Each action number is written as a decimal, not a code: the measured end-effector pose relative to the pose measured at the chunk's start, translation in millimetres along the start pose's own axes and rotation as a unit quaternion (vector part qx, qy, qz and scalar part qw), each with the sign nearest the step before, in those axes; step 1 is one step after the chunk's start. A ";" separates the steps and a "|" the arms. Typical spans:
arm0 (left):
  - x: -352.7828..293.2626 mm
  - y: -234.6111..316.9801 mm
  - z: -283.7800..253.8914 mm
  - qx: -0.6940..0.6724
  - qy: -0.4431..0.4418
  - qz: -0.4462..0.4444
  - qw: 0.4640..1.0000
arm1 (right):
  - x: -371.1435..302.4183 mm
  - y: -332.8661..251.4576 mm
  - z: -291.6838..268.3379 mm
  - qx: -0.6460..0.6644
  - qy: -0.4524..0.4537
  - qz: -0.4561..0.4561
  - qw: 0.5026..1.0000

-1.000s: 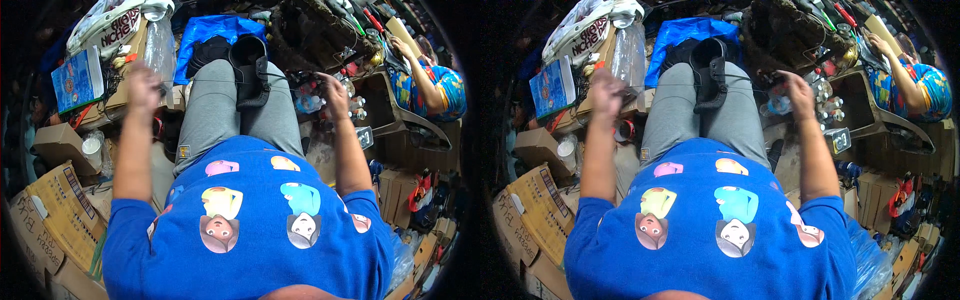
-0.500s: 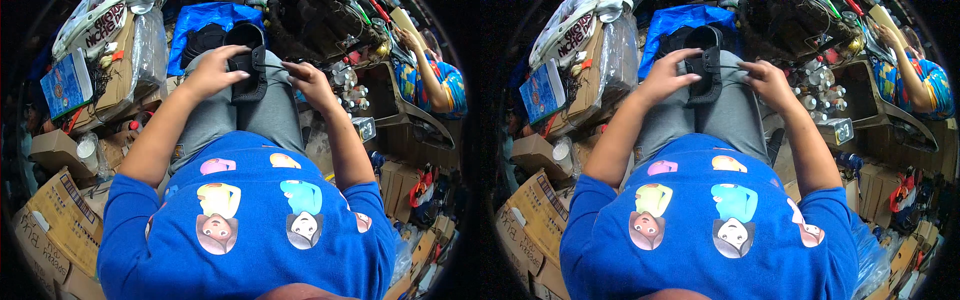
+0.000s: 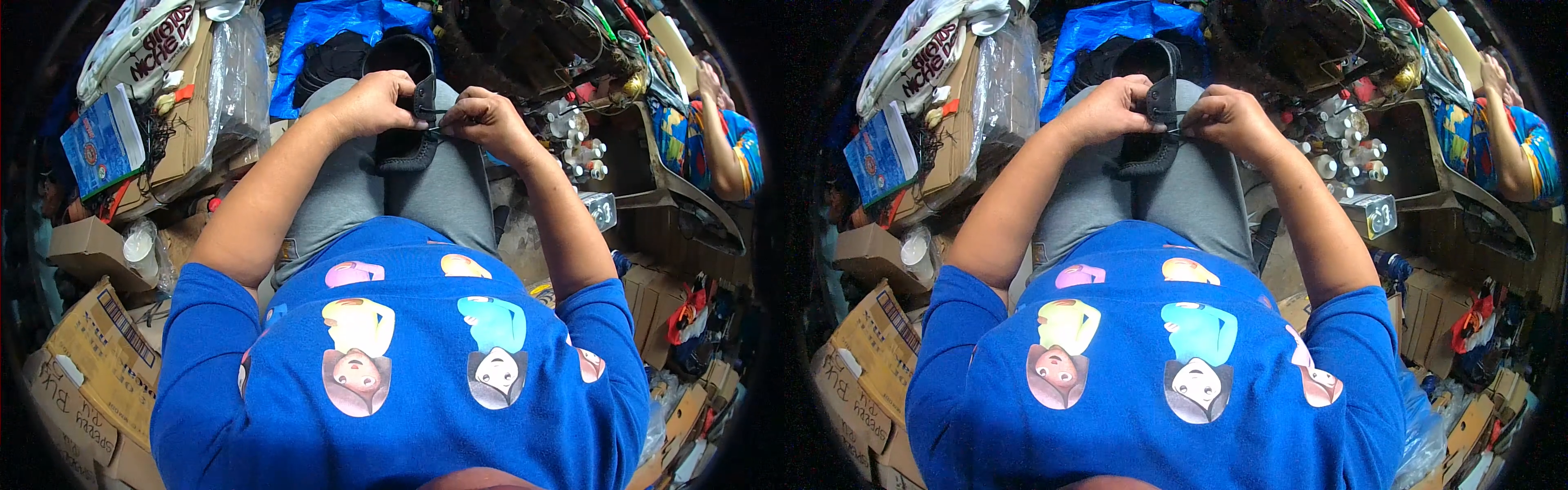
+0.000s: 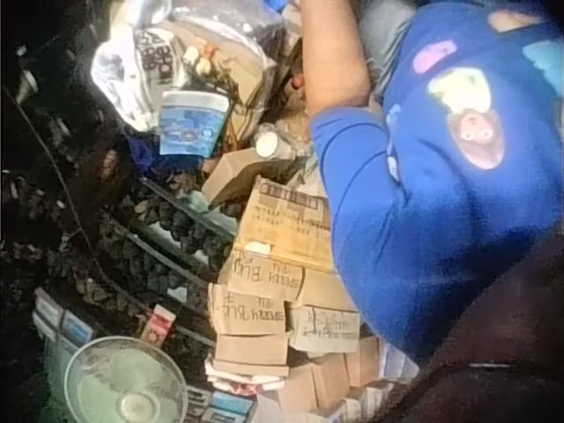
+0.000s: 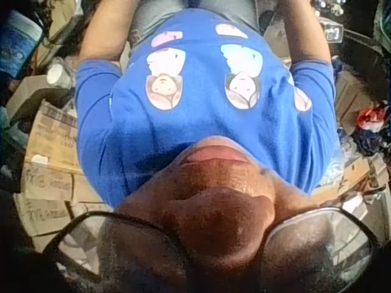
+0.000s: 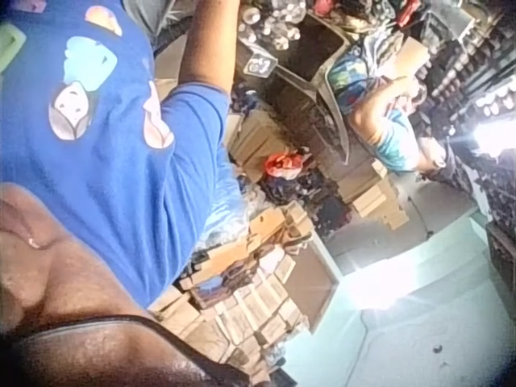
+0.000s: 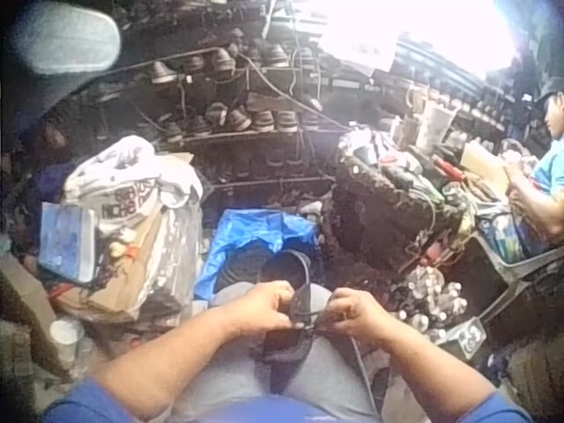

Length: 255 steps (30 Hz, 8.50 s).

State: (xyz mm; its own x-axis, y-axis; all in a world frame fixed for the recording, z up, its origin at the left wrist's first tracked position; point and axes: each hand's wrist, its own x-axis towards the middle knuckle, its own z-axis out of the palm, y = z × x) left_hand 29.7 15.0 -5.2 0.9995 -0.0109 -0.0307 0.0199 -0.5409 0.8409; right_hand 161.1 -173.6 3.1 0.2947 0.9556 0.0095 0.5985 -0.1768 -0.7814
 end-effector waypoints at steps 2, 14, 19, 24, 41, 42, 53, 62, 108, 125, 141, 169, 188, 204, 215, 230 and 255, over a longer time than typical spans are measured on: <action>1.2 -0.3 0.3 -0.013 -0.007 -0.001 1.000 | -1.9 0.3 1.5 0.001 0.007 -0.001 1.000; -1.7 -6.5 0.2 -0.070 -0.026 0.009 0.997 | -4.8 -0.2 7.1 -0.005 0.015 -0.017 1.000; -6.2 0.2 -7.4 0.003 -0.069 0.033 0.997 | -15.3 -9.3 14.8 -0.032 0.050 -0.041 0.997; -3.9 10.3 -10.1 0.060 -0.136 -0.003 0.989 | -16.1 -22.3 9.1 -0.161 0.043 -0.095 0.981; 7.4 -10.0 -3.0 0.011 0.001 0.006 1.000 | 5.5 -57.4 22.5 -0.369 -0.042 -0.090 0.924; 6.3 -12.7 0.4 0.012 0.003 0.010 1.000 | 6.6 -47.4 26.9 -0.337 -0.034 -0.092 0.936; -71.4 28.0 23.1 0.103 0.137 -0.037 0.984 | -46.4 -1.8 -2.5 0.376 0.051 0.137 0.915; -82.0 -21.3 -36.2 0.050 0.329 -0.056 0.941 | -61.9 19.7 -49.3 0.294 0.076 0.144 0.942; 10.1 -21.6 -16.7 -0.168 -0.094 -0.028 0.981 | -39.0 -50.3 -15.1 -0.026 0.043 0.016 0.999; 9.2 5.5 -31.7 0.037 -0.123 -0.033 0.991 | 0.7 -55.1 -2.4 -0.281 -0.031 -0.035 0.959; 59.9 8.0 -29.6 -0.025 -0.226 -0.011 0.974 | -7.1 20.2 -15.5 0.168 -0.031 0.160 0.972; 67.6 -15.4 -45.5 0.004 -0.294 -0.053 0.954 | -3.3 3.5 5.2 0.099 -0.006 0.111 0.989; -166.7 -74.6 -165.8 0.053 0.243 -0.198 0.948 | -14.8 -25.8 10.5 -0.066 0.022 0.045 0.997; -71.1 4.3 19.1 0.203 0.267 0.121 0.934 | -15.7 -11.9 3.8 -0.054 -0.002 0.041 0.998; -59.6 -8.8 12.6 0.208 0.236 0.096 0.944 | 1.7 -7.9 -2.3 -0.022 -0.052 0.060 0.997; -45.2 -13.9 10.7 0.194 0.162 0.023 0.967 | 7.1 -2.3 -3.6 0.003 -0.071 0.047 0.996; -29.3 5.7 34.1 0.107 0.162 -0.110 0.975 | -0.8 -17.6 15.6 0.230 0.000 0.170 0.958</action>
State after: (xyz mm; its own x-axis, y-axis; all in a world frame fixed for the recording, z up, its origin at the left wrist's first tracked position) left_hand -0.3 -16.4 -18.0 0.9279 0.3727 0.0041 0.2635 -0.6638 0.7000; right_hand 138.7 -167.6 7.1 0.4139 0.8611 -0.2952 0.0754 -0.3556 -0.9316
